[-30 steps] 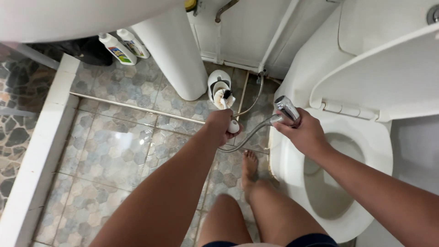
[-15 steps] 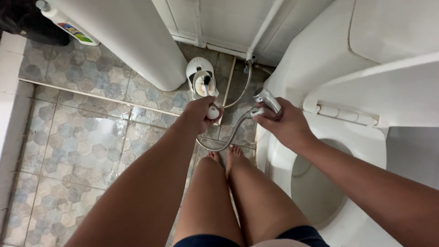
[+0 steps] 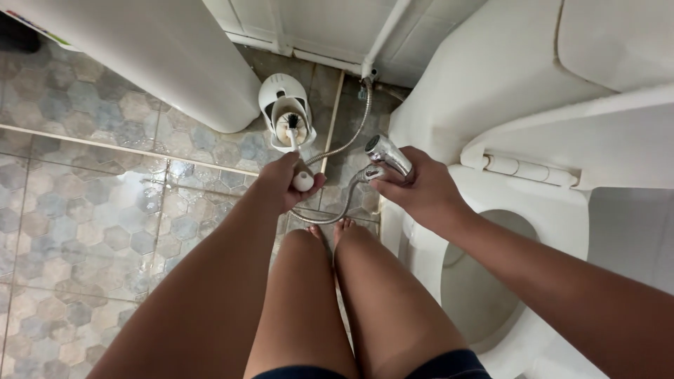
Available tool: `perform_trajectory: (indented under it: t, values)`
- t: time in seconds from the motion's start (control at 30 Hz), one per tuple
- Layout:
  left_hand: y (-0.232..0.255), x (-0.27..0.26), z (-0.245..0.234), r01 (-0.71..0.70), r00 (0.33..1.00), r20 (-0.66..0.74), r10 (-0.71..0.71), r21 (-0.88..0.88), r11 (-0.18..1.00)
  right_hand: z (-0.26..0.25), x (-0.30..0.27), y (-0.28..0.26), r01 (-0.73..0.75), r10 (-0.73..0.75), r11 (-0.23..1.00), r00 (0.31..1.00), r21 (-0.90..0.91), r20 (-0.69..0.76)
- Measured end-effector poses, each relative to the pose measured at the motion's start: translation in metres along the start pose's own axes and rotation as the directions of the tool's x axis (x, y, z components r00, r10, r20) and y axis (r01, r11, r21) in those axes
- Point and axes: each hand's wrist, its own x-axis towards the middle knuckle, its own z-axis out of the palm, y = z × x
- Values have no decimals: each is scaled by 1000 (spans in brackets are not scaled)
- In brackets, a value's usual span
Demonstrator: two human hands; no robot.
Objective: The person rinses a toilet brush, scrubs the shower floor, and flushes the toilet. They use a handheld sprayer to rinse the brush and floor, then scrub the shower area with the brush while sitting on the floor.
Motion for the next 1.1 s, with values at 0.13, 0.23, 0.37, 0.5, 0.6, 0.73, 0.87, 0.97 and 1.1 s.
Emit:
perform_trajectory:
  t: [0.13,0.23,0.37,0.5,0.6,0.73,0.87,0.97,1.1]
  values:
    - [-14,28,-6,56,998,1,-57,43,997,3,-1,7,-1,1,1000,1000,4,-4]
    - [-21,3,-4,111,993,-43,-110,27,993,6,-3,3,2,-2,1000,1000,0,-3]
    - [-47,22,-15,162,985,-89,-149,164,973,9,-1,5,17,-17,1000,1000,-7,6]
    - [-84,63,-36,147,988,-65,-139,138,979,5,-5,-3,30,-29,999,999,-40,25]
    - [-91,66,-39,71,997,-22,-69,131,989,0,-9,-12,41,-40,996,999,-76,13]
    - [-78,24,-26,-91,996,-37,87,-129,988,-4,-14,-13,31,-31,997,1000,-73,1]
    - [-60,37,-11,-67,994,-97,55,-128,989,-11,-17,-8,40,-37,994,999,-101,32]
    - [-60,75,-10,-139,988,-101,118,-233,962,-16,-17,-18,89,-84,988,995,-127,47]
    - [-51,63,6,-154,979,-167,121,-205,967,-21,-4,-22,102,-98,984,995,-147,33]
